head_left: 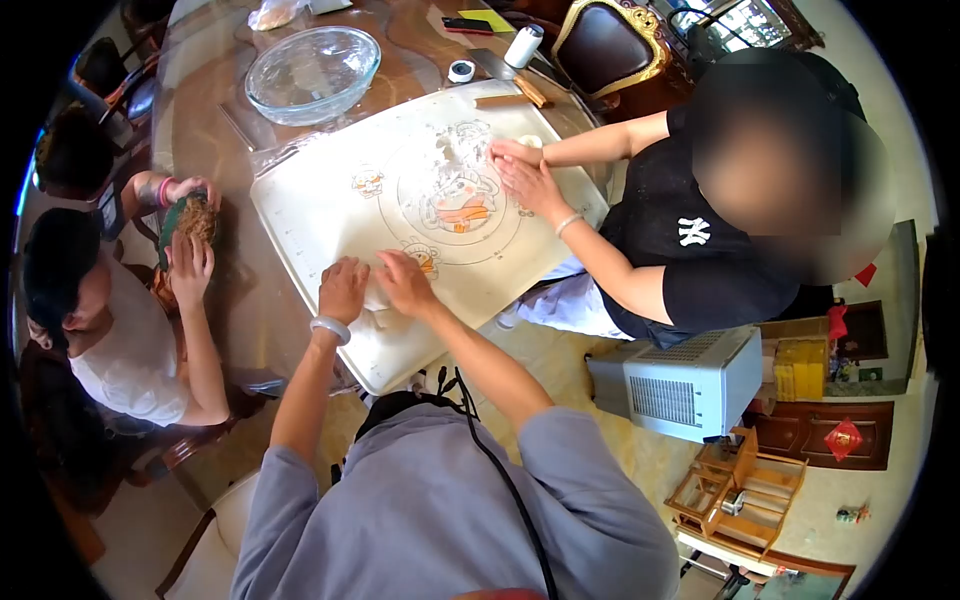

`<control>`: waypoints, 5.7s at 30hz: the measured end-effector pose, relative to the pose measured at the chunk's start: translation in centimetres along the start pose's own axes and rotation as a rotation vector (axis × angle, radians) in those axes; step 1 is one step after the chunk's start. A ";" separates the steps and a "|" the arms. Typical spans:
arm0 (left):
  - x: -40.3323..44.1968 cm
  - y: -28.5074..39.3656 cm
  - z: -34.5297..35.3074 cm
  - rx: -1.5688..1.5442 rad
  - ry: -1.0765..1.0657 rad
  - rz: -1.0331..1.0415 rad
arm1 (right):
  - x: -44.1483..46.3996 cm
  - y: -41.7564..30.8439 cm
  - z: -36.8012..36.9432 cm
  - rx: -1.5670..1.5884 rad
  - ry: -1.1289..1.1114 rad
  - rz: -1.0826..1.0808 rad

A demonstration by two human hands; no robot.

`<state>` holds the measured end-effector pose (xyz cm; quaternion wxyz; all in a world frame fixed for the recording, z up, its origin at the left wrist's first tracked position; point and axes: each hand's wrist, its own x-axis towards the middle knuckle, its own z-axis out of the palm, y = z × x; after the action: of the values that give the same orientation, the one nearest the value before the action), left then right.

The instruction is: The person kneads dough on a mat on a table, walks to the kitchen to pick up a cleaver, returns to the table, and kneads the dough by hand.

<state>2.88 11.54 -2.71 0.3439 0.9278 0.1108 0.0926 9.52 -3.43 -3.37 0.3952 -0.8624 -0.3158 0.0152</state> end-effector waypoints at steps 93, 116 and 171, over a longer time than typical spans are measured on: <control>-3.3 5.0 -2.1 0.048 0.240 0.023 | 0.6 -4.5 -3.9 -0.136 -0.183 -0.375; -0.2 -0.9 -1.2 -0.244 -0.248 -0.220 | 3.5 -2.7 -2.3 0.023 -0.308 -0.325; 6.6 7.6 -4.5 -0.207 -0.068 -0.029 | 4.2 -1.8 -11.9 0.525 0.019 0.658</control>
<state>9.20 10.48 6.29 0.4426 0.8883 0.1024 0.0669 15.24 -8.21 6.96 0.5784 -0.7875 -0.0054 0.2127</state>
